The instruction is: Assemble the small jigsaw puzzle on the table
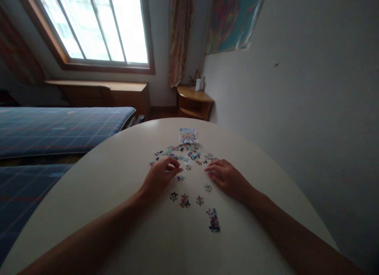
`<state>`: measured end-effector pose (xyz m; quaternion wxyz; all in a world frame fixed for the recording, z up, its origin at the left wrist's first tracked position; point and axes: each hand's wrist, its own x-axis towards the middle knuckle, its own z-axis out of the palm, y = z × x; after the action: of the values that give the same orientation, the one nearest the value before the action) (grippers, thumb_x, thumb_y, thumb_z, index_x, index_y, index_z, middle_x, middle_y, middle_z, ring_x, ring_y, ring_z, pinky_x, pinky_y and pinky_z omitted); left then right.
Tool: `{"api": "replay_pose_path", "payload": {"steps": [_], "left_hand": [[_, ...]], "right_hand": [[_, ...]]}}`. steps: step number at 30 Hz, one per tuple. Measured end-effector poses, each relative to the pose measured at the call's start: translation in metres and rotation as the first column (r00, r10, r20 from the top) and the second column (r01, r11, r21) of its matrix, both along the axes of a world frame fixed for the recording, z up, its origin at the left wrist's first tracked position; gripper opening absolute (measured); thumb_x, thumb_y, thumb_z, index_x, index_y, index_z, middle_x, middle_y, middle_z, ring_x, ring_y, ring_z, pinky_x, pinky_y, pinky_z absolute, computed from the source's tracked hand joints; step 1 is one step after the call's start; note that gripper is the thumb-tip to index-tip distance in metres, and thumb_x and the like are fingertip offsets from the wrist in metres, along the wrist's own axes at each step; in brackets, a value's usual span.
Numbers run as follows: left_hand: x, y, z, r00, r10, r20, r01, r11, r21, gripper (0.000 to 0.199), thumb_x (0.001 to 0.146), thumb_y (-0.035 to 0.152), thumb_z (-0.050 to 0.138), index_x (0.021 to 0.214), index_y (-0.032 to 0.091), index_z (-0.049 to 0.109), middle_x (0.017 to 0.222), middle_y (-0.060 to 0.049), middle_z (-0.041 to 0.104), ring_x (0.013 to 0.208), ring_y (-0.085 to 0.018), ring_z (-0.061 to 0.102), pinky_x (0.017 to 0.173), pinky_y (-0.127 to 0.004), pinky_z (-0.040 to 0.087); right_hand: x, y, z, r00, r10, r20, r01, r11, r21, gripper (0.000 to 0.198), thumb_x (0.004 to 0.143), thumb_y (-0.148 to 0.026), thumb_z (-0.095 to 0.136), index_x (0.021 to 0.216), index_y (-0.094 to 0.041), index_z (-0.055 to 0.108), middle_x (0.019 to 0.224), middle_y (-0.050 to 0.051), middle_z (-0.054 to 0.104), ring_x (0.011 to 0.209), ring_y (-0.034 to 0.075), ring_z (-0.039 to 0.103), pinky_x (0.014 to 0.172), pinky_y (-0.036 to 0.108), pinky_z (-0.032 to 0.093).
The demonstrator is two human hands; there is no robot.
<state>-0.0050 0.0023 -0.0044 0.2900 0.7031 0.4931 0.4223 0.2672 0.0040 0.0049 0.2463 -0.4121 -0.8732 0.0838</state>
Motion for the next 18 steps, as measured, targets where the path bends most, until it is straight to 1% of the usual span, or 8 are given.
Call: {"api": "replay_pose_path", "payload": {"steps": [3,5,8,10,12,14,15,18], "left_hand": [[0.001,-0.001,0.000,0.998,-0.022,0.065,0.024,0.999,-0.030,0.006,0.081,0.024,0.066,0.082,0.020,0.063,0.087,-0.002,0.074,0.075,-0.017,0.074,0.065,-0.026,0.057],[0.001,-0.002,0.001,0.992,-0.040,0.121,0.047,0.997,-0.054,0.007,0.081,0.025,0.067,0.082,0.019,0.063,0.086,-0.002,0.074,0.075,-0.017,0.074,0.065,-0.025,0.057],[0.001,-0.003,0.002,0.979,-0.076,0.189,0.094,0.992,-0.086,0.008,0.081,0.025,0.067,0.083,0.019,0.063,0.082,-0.001,0.073,0.075,-0.017,0.074,0.064,-0.024,0.058],[0.001,-0.004,0.003,0.975,-0.091,0.203,0.113,0.989,-0.100,0.009,0.082,0.026,0.067,0.083,0.019,0.063,0.082,0.000,0.073,0.074,-0.017,0.074,0.064,-0.023,0.058],[0.001,-0.003,0.002,0.976,-0.100,0.193,0.123,0.986,-0.110,0.011,0.083,0.028,0.067,0.085,0.019,0.063,0.083,-0.001,0.073,0.072,-0.017,0.074,0.062,-0.023,0.058],[-0.001,-0.003,0.001,0.981,-0.115,0.156,0.130,0.988,-0.089,0.011,0.086,0.029,0.065,0.090,0.019,0.063,0.086,-0.002,0.073,0.075,-0.017,0.074,0.064,-0.024,0.058],[-0.002,-0.003,0.000,0.986,-0.120,0.113,0.127,0.991,-0.051,0.011,0.087,0.028,0.064,0.092,0.019,0.064,0.089,-0.002,0.073,0.078,-0.018,0.073,0.067,-0.026,0.059],[-0.008,-0.004,-0.003,0.984,-0.111,-0.137,0.129,0.984,0.123,0.011,0.087,0.022,0.064,0.098,0.021,0.065,0.102,-0.004,0.070,0.095,-0.020,0.069,0.086,-0.035,0.057]], "right_hand": [[-0.019,-0.005,0.011,0.999,-0.026,-0.031,0.025,1.000,-0.014,0.018,0.090,-0.019,0.060,0.105,-0.023,0.069,0.103,0.007,0.072,0.101,0.023,0.063,0.093,0.043,0.048],[-0.037,-0.008,0.020,0.998,-0.002,-0.063,-0.003,0.996,-0.084,0.024,0.089,-0.022,0.063,0.113,-0.023,0.067,0.102,0.006,0.073,0.096,0.021,0.066,0.091,0.040,0.049],[-0.063,-0.007,0.026,0.994,0.032,-0.101,-0.042,0.995,-0.093,0.033,0.086,-0.027,0.070,0.118,-0.023,0.065,0.100,0.005,0.074,0.095,0.021,0.066,0.089,0.038,0.049],[-0.073,-0.003,0.024,0.989,0.039,-0.144,-0.050,0.996,-0.072,0.028,0.086,-0.032,0.071,0.113,-0.023,0.067,0.096,0.004,0.074,0.091,0.020,0.067,0.088,0.037,0.049],[-0.076,0.002,0.018,0.981,0.044,-0.191,-0.057,0.996,-0.063,0.016,0.088,-0.036,0.069,0.098,-0.024,0.072,0.089,0.002,0.075,0.085,0.018,0.068,0.087,0.035,0.048],[-0.073,0.007,0.011,0.974,0.044,-0.222,-0.061,0.996,-0.071,0.013,0.088,-0.036,0.069,0.092,-0.025,0.074,0.085,0.001,0.075,0.082,0.017,0.067,0.084,0.033,0.049],[-0.070,0.010,0.008,0.971,0.034,-0.235,-0.055,0.995,-0.084,0.012,0.087,-0.034,0.070,0.092,-0.025,0.075,0.085,0.001,0.075,0.081,0.017,0.067,0.082,0.033,0.050],[-0.061,0.016,0.000,0.963,-0.025,-0.270,-0.021,0.986,-0.166,0.009,0.084,-0.030,0.071,0.091,-0.025,0.076,0.082,0.000,0.075,0.074,0.016,0.067,0.075,0.030,0.051]]}}
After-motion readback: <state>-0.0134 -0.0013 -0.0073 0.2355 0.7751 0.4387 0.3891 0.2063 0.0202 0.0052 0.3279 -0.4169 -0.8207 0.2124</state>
